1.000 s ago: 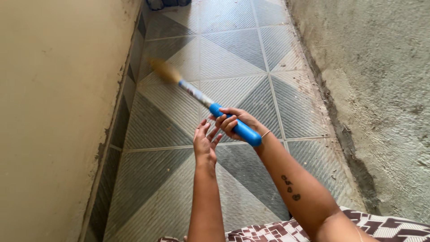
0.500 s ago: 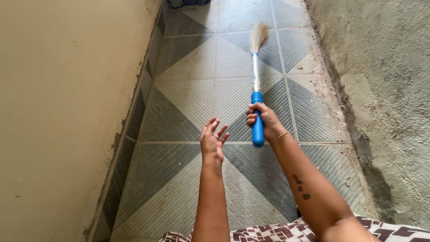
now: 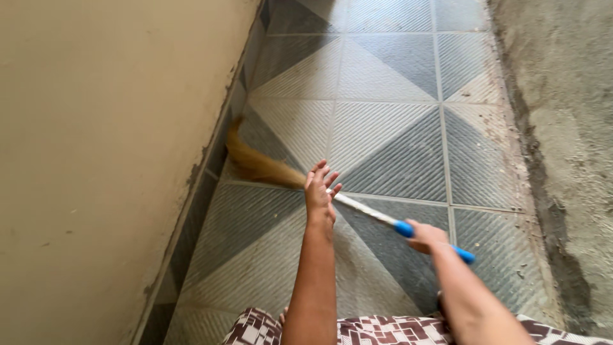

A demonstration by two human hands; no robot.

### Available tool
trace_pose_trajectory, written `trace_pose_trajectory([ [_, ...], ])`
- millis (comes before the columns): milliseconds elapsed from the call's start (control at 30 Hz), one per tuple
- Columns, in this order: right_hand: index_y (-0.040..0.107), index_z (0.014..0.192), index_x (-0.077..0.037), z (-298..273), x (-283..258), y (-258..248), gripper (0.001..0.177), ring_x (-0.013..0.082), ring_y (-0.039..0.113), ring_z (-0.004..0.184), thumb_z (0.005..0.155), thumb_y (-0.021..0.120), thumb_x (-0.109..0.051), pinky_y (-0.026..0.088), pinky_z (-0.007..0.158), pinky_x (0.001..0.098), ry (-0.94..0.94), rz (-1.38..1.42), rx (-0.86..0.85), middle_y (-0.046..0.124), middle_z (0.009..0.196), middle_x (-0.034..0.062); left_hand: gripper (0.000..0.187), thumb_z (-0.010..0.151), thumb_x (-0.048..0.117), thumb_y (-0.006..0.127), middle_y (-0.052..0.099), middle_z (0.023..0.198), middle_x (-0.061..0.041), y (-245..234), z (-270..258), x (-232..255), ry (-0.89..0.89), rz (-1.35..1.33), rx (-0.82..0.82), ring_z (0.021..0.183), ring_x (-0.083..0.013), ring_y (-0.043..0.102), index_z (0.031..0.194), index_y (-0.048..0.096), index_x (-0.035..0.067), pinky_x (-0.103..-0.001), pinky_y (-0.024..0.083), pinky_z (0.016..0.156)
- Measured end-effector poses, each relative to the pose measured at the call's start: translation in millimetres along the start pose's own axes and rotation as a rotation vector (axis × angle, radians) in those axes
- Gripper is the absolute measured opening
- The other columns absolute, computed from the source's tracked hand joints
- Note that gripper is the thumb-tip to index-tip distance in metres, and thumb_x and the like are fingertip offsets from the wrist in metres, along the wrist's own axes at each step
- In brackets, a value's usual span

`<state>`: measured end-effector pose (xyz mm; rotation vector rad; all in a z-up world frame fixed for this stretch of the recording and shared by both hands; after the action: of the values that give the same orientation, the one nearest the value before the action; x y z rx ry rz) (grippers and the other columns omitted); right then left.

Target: The person sweeps the tiled floor of a narrow hallway using a broom, pushing debris along the edges and center of the path.

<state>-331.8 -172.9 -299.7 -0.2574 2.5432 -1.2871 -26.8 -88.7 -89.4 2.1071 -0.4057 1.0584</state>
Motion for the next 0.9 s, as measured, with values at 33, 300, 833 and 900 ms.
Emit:
trace_pose_trajectory([
  [33,0.04,0.152,-0.041,-3,26,-1,0.075,0.0297,0.062,0.13,0.084,0.072,-0.041,0.05,0.11,0.0447,0.115,-0.041,0.005,0.063,0.139,0.0103,0.037,0.091,0.025,0.061,0.063,0.122,-0.004,-1,-1,2,-0.004,-0.005,0.004,0.107,-0.0198,0.063,0.126,0.063,0.017,-0.035,0.052,0.079],
  [300,0.074,0.117,-0.015,12,13,-134,0.037,0.038,0.069,0.111,0.085,0.066,-0.032,0.056,0.093,0.0494,0.268,0.144,0.383,0.073,0.119,0.02,0.034,0.091,0.026,0.061,0.064,0.125,-0.002,13,-24,17,-0.015,0.052,0.006,0.109,-0.0184,0.063,0.124,0.064,0.017,-0.033,0.053,0.082],
  [833,0.044,0.113,-0.002,-70,-241,-147,0.028,0.0087,0.058,0.058,0.098,0.063,-0.016,0.051,0.047,0.0222,-0.228,2.01,-1.17,0.059,0.079,0.0021,0.052,0.083,0.028,0.069,0.058,0.131,-0.008,-69,70,-12,0.063,0.012,0.247,0.118,-0.0248,0.051,0.132,0.053,0.02,-0.045,0.043,0.089],
  [900,0.04,0.121,0.001,-62,-223,-158,0.031,0.0095,0.059,0.061,0.099,0.057,-0.013,0.053,0.05,0.0214,-0.164,2.283,-1.304,0.057,0.08,0.0041,0.048,0.084,0.028,0.067,0.059,0.13,-0.005,-60,57,3,0.083,-0.031,0.171,0.118,-0.024,0.054,0.13,0.054,0.021,-0.044,0.045,0.088],
])
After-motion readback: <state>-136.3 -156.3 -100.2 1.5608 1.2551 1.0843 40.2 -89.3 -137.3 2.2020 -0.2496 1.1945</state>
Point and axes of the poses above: each hand's wrist, its own z-axis towards the middle knuckle, its own y-axis out of the palm, x = y × z, the point moved 4 cm from there along z, towards the middle knuckle
